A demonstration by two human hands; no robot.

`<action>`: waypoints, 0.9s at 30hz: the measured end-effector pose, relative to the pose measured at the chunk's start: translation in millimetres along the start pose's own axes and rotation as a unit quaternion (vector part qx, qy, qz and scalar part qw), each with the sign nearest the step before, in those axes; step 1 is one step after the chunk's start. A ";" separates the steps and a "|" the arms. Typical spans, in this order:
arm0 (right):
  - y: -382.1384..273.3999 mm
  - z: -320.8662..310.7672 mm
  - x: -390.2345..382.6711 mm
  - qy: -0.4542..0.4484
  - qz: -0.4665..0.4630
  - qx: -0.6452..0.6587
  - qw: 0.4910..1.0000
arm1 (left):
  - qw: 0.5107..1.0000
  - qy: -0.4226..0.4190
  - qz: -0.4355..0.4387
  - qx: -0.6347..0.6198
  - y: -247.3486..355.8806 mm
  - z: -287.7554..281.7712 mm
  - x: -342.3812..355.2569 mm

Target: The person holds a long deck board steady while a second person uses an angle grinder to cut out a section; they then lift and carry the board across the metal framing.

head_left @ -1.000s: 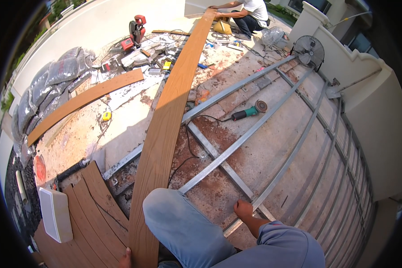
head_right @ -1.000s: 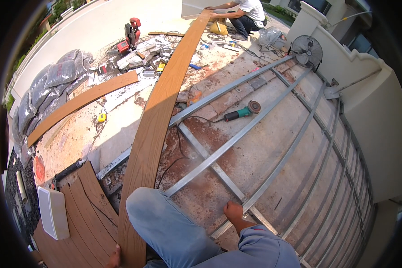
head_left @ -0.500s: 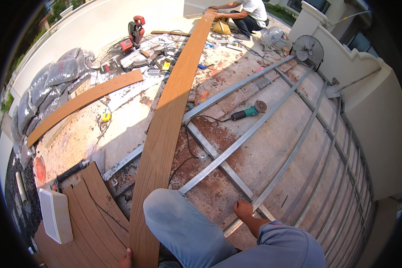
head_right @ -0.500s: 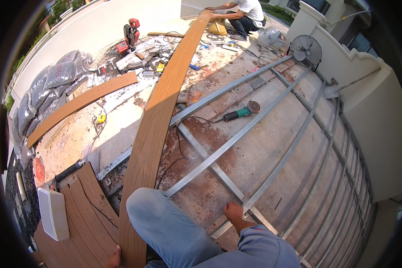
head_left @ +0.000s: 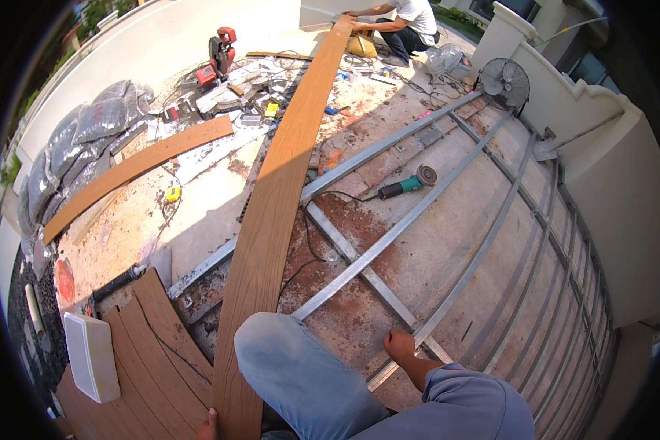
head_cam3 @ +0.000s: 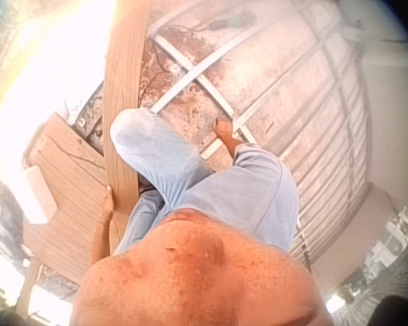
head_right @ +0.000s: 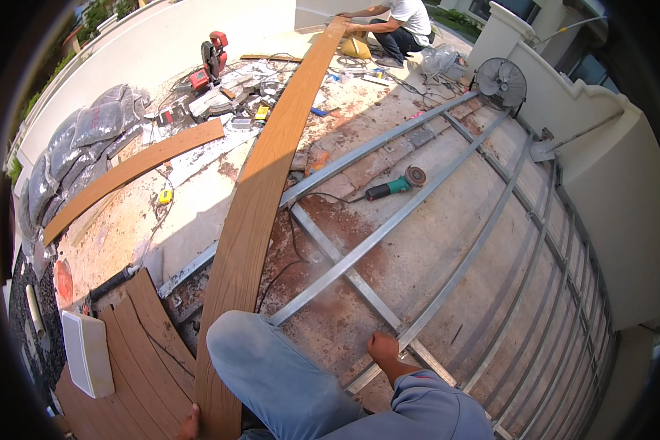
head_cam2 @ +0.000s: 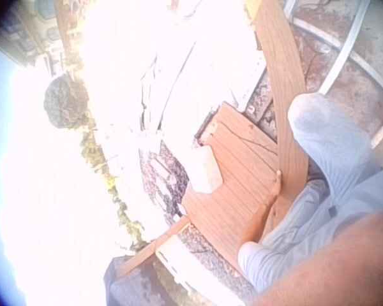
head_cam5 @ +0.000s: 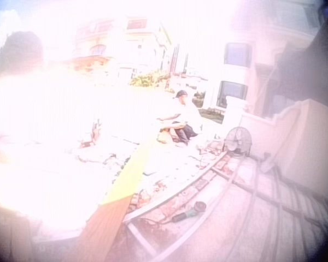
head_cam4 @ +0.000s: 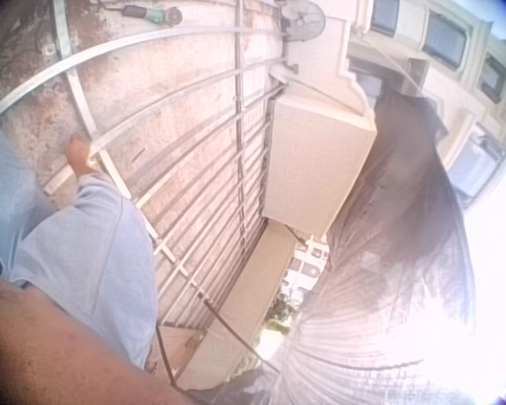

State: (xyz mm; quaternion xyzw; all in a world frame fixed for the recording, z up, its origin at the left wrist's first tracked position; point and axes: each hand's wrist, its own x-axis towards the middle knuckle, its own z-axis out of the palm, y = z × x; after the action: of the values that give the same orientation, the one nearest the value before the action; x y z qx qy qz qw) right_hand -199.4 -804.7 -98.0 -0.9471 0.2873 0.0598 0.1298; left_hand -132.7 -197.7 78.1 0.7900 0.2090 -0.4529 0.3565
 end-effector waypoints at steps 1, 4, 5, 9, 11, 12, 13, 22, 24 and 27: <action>-1.0 -0.9 0.2 0.000 0.000 0.000 1.000 | 1.000 0.000 0.000 0.000 -2.6 0.1 1.0; -2.7 -2.8 0.0 -0.003 -0.002 -0.001 1.000 | 1.000 0.002 0.010 -0.013 -15.2 0.7 7.0; -1.1 -1.8 0.2 -0.001 -0.006 0.002 1.000 | 1.000 0.002 0.002 -0.014 -17.3 0.5 8.6; -1.7 -2.1 0.5 0.000 -0.005 0.007 1.000 | 0.999 -0.002 0.022 -0.040 -29.4 2.6 14.3; -1.3 -1.8 1.2 -0.004 -0.001 0.012 1.000 | 0.999 -0.005 0.016 -0.037 -30.8 0.9 16.6; -0.9 -1.5 1.8 -0.007 0.004 0.017 1.000 | 0.999 -0.008 0.011 -0.034 -30.9 0.7 17.2; 0.0 -0.7 1.6 -0.007 0.004 0.017 1.000 | 0.999 -0.011 0.014 -0.036 -28.1 -1.2 15.5; -1.0 -1.9 0.0 -0.013 0.007 0.019 1.000 | 0.998 -0.023 0.018 -0.051 -24.8 -0.5 12.1; -4.2 -5.8 -0.2 -0.018 0.011 0.019 1.000 | 0.998 -0.027 0.029 -0.052 -24.7 -1.1 11.0; -3.6 -5.9 0.0 -0.016 0.012 0.017 1.000 | 0.998 -0.027 0.024 -0.045 -23.7 -1.0 10.9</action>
State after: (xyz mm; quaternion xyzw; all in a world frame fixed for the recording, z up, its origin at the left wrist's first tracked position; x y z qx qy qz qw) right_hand -197.2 -803.5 -91.5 -0.9402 0.2974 0.0714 0.1499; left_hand -142.1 -181.3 60.1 0.7655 0.2010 -0.4552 0.4078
